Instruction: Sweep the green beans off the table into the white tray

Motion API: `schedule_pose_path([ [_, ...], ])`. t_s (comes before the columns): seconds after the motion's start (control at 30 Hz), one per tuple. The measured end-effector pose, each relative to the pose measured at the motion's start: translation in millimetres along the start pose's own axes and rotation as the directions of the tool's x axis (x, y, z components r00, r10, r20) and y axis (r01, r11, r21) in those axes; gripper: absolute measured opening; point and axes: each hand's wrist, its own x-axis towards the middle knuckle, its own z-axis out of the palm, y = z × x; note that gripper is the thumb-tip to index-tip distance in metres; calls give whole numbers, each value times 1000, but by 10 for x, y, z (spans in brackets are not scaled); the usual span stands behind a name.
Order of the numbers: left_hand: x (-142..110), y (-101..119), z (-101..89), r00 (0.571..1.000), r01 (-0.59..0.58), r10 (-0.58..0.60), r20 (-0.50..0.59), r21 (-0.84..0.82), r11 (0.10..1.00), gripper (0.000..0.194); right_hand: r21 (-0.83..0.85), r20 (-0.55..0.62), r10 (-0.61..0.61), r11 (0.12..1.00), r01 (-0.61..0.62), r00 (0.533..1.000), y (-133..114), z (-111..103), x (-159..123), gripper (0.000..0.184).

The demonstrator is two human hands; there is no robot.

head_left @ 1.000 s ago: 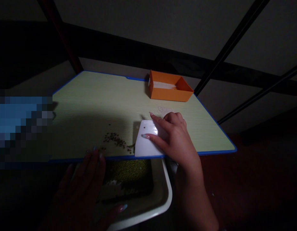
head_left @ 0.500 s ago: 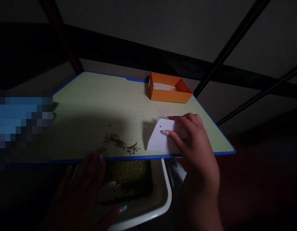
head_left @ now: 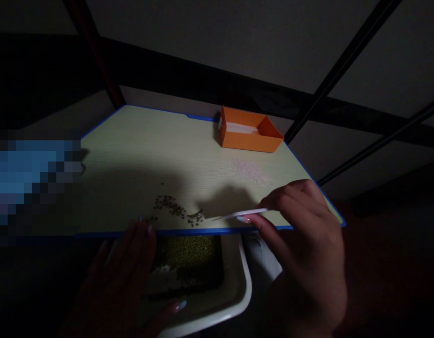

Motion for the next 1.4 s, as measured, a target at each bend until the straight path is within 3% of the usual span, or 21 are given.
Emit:
schedule_pose_path([
  [0.1,42,15,-16,999,-41,41,-17,11,999,103,-37,0,-18,999,18,1000,8,75,29,20],
  [0.3,39,30,-36,1000,13,-13,4,-17,1000,101,-72,-14,-40,997,39,999,44,202,77,13],
  [0.47,19,28,-40,999,-35,35,-22,-6,999,101,-72,-35,-22,997,19,999,26,216,84,12],
  [0.63,1,12,-2,999,37,-37,14,-26,999,108,-95,-22,-38,995,36,999,24,242,98,16],
  [1.03,3,24,-24,1000,13,-13,29,0,1000,103,-149,-102,22,988,-37,995,50,258,103,22],
  [1.4,36,24,-45,1000,-23,23,4,4,1000,103,-145,-70,-2,989,-8,998,32,349,133,20],
])
